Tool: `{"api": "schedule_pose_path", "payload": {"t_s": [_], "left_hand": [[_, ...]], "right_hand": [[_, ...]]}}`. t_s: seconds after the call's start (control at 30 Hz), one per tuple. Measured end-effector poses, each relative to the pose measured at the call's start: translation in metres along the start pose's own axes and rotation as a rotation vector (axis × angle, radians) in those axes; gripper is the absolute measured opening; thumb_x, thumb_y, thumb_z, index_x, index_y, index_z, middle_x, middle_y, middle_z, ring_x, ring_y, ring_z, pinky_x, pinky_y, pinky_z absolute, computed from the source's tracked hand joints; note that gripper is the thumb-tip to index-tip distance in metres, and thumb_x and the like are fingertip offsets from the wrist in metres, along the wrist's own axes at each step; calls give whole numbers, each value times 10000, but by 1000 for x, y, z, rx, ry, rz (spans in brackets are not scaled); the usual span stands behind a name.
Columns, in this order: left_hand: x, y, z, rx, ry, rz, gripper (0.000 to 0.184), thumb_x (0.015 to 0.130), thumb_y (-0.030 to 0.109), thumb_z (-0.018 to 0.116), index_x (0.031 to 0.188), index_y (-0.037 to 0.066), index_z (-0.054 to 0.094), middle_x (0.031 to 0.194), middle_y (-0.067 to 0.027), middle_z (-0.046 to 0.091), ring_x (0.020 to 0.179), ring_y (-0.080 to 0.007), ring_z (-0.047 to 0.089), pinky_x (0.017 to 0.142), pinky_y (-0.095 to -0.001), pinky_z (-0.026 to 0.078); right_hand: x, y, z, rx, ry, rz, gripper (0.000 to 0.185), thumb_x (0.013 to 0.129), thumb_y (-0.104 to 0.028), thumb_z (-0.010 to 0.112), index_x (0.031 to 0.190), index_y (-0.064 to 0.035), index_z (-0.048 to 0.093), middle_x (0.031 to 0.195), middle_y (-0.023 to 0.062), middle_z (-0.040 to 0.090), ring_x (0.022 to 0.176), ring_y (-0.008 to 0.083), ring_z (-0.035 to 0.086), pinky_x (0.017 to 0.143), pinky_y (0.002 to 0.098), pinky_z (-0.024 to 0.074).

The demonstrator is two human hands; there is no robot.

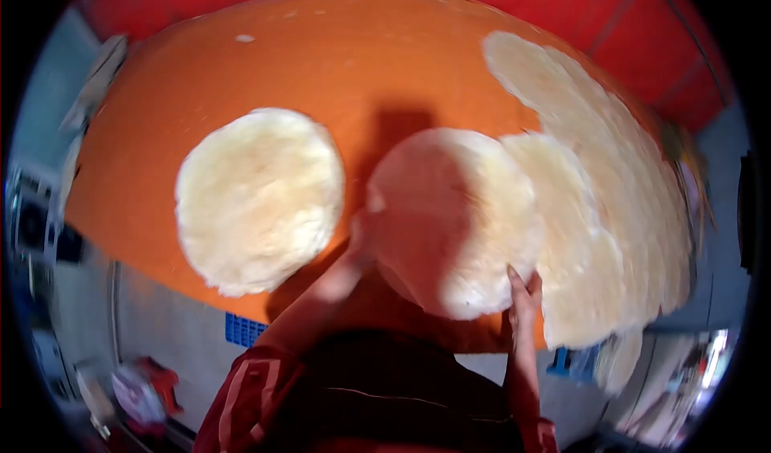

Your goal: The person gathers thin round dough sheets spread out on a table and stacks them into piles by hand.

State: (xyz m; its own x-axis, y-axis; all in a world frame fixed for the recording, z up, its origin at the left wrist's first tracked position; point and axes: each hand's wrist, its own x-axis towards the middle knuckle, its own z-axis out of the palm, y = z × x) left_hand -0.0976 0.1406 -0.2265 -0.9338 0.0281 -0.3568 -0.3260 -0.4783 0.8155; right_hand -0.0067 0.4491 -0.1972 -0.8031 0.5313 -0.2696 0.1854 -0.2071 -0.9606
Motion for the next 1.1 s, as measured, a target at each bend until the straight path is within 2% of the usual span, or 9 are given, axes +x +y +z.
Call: {"api": "schedule_pose_path", "payload": {"t_s": [0.13,0.37,0.5,0.63,0.73,0.83,0.93,1.03,1.1], "left_hand": [[-2,55,29,-36,-69,180,264,839,188,468,1028,9,512,970,-74,556,912,-145,511,786,-275,433],[-34,203,-9,62,-143,469,176,813,86,545,969,4,543,895,-136,612,682,-224,610,626,-349,503],[-98,262,-96,140,318,583,261,811,35,521,1064,-27,509,944,-112,601,812,-181,599,716,-293,497],[-127,211,-220,131,790,532,247,779,-74,450,1023,-73,489,957,-159,571,829,-211,588,720,-300,497],[-140,148,-258,1155,1245,92,352,700,177,643,949,-19,490,904,-158,590,854,-278,578,676,-381,464],[-154,151,-225,1181,1383,140,545,641,261,722,1016,-25,447,929,-214,561,870,-351,555,745,-404,434],[-143,120,-265,1122,1397,344,483,667,164,719,1013,-39,449,909,-203,576,822,-340,579,744,-369,466],[-140,136,-261,141,977,360,413,688,28,687,1015,-62,452,935,-195,578,800,-301,592,711,-347,501],[-142,152,-255,90,928,143,420,679,-39,665,1046,-81,464,958,-182,583,822,-265,599,711,-349,518]], "right_hand": [[28,-9,-8,135,-212,398,360,649,-98,697,978,-32,567,1011,92,569,926,201,546,792,352,465],[16,-39,111,210,-539,613,385,691,-86,611,1055,-2,520,1028,82,568,952,223,539,831,365,443],[-23,-63,254,81,-875,73,350,713,-23,573,1054,19,509,1039,105,561,920,205,547,810,310,445],[-34,-5,354,-133,-963,16,389,650,-9,637,1020,38,527,927,97,599,816,176,576,738,281,461],[-44,29,370,-401,-983,-50,413,614,-42,694,991,37,545,870,92,607,774,163,578,705,276,467],[-36,24,366,-442,-1059,36,563,569,-113,758,1043,52,502,931,110,589,808,167,570,707,276,465],[-44,10,356,-703,-667,-367,669,505,-194,803,1025,62,470,921,121,570,774,170,561,657,284,470],[-27,32,361,-631,-605,-323,813,473,-244,819,1082,90,396,982,140,538,820,180,552,648,289,473],[-31,24,362,-535,-697,-156,783,517,-231,803,1110,103,415,1001,142,557,835,194,569,679,296,475]]}}
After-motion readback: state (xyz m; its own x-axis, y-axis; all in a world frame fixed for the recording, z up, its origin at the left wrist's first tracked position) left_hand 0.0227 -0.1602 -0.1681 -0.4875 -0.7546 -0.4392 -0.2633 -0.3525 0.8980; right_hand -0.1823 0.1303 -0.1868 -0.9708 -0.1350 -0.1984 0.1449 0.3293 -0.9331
